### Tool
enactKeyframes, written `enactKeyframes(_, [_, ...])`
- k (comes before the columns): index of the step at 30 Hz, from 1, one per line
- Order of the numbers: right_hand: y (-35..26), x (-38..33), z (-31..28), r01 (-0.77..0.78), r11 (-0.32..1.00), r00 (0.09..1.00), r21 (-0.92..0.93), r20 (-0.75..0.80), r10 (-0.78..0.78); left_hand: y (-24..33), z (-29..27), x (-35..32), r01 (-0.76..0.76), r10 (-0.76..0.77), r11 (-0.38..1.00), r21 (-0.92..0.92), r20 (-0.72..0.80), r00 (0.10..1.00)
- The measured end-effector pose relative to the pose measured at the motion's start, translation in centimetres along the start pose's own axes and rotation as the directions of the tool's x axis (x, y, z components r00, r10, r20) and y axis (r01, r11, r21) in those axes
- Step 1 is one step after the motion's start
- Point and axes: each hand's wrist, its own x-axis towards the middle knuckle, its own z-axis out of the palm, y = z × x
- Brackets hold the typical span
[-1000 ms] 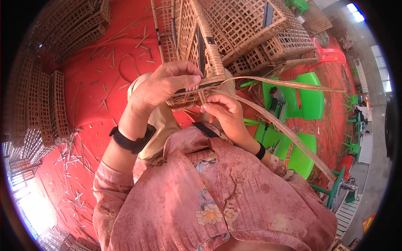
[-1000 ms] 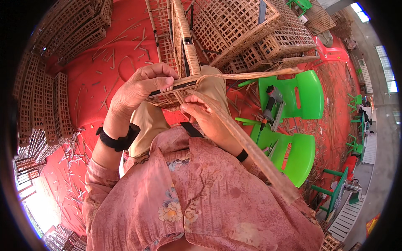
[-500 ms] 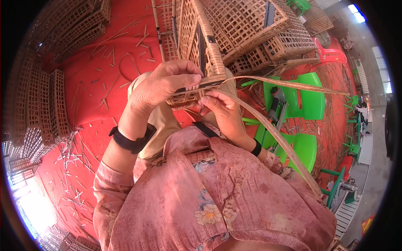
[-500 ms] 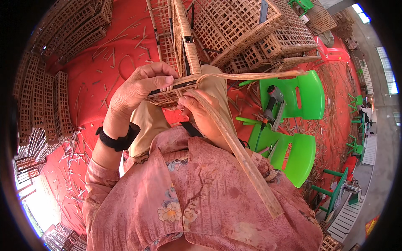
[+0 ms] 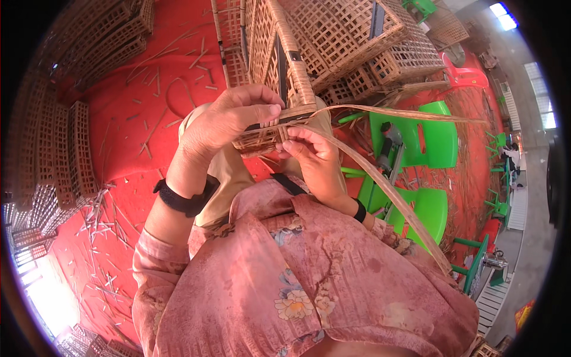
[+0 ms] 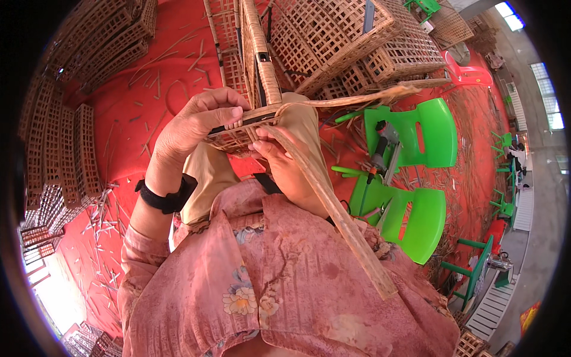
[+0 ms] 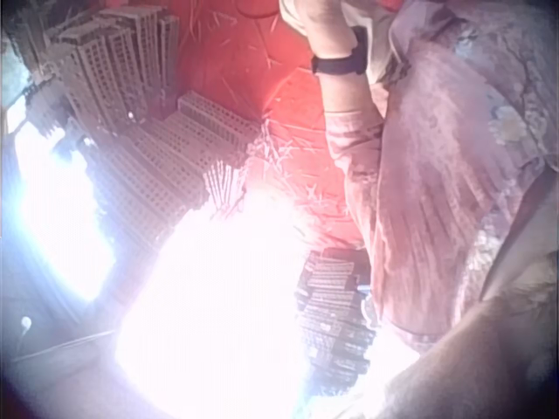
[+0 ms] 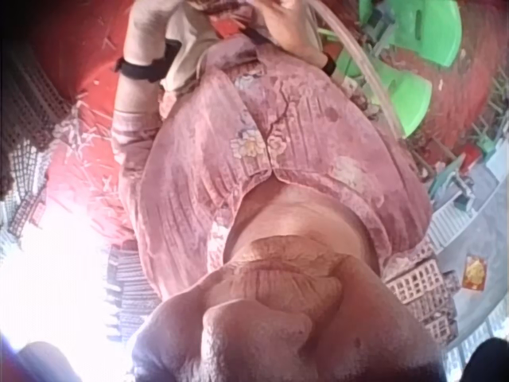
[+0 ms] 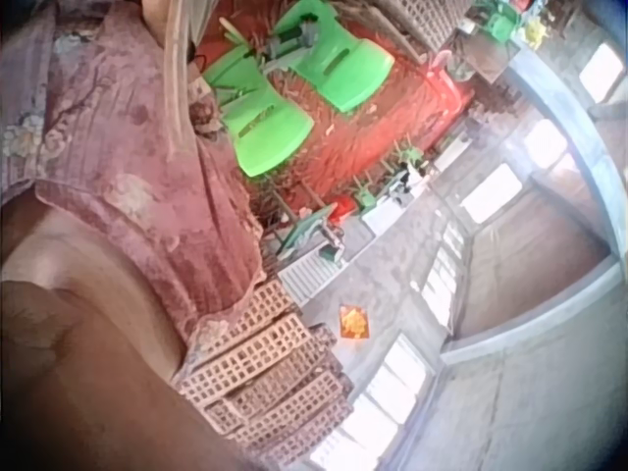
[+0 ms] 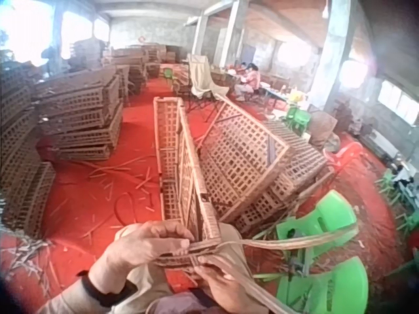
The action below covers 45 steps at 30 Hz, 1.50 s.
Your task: Weaving and securing rattan strips to a bamboo or wooden furniture frame using a pneumatic staple gun and hand tools.
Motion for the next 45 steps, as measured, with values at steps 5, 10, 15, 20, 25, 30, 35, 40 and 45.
enactKeyframes(5, [0.7, 0.1, 0.3, 0.023, 0.992, 1.0, 0.128, -0.013, -0.022, 0.0, -0.1, 0.1, -0.025, 0.027, 0.999, -0.046, 0.056, 0.998])
enactKeyframes(10, [1.9, 0.5, 0.4, -0.011, 0.975, 0.999, 0.22, -0.037, 0.02, 0.5, 0.1, 0.0, -0.023, 0.025, 0.999, -0.04, 0.058, 0.998])
enactKeyframes(15, [0.0, 0.5, 1.2, -0.086, 0.951, 0.993, 0.295, -0.056, 0.107, 0.3, -0.2, 0.1, -0.028, 0.029, 0.999, -0.022, 0.064, 0.998])
enactKeyframes(20, [-1.7, 0.1, 2.2, 0.026, 0.948, 0.99, 0.316, -0.143, 0.021, 0.2, -0.2, 0.0, -0.018, 0.02, 0.999, -0.038, 0.06, 0.998])
enactKeyframes(25, [-3.3, 0.5, 2.4, 0.051, 0.988, 0.987, 0.144, -0.157, -0.028, 0.3, 0.0, -0.1, -0.013, 0.015, 0.997, -0.073, 0.018, 1.0])
enactKeyframes(30, [-4.3, 0.8, -1.9, 0.269, 0.819, 0.928, -0.506, -0.09, -0.361, 0.2, -0.2, -0.3, -0.011, 0.01, 1.0, -0.016, -0.017, 1.0])
enactKeyframes(35, [-9.3, 4.4, -3.8, 0.292, 0.956, 0.939, 0.03, -0.198, -0.28, 0.0, 0.0, 0.3, -0.069, 0.067, 0.996, 0.048, 0.031, 0.997])
enactKeyframes(40, [-13.4, 6.4, -1.5, -0.021, 0.927, 0.935, -0.374, 0.32, 0.151, -0.5, -0.3, 0.3, -0.065, 0.063, 0.997, 0.053, 0.045, 0.997])
enactKeyframes(45, [-11.3, 5.3, 0.3, 0.54, 0.527, 0.831, -0.656, 0.515, -0.21, -0.2, -0.2, -0.2, -0.083, 0.083, 0.993, 0.085, 0.008, 0.997])
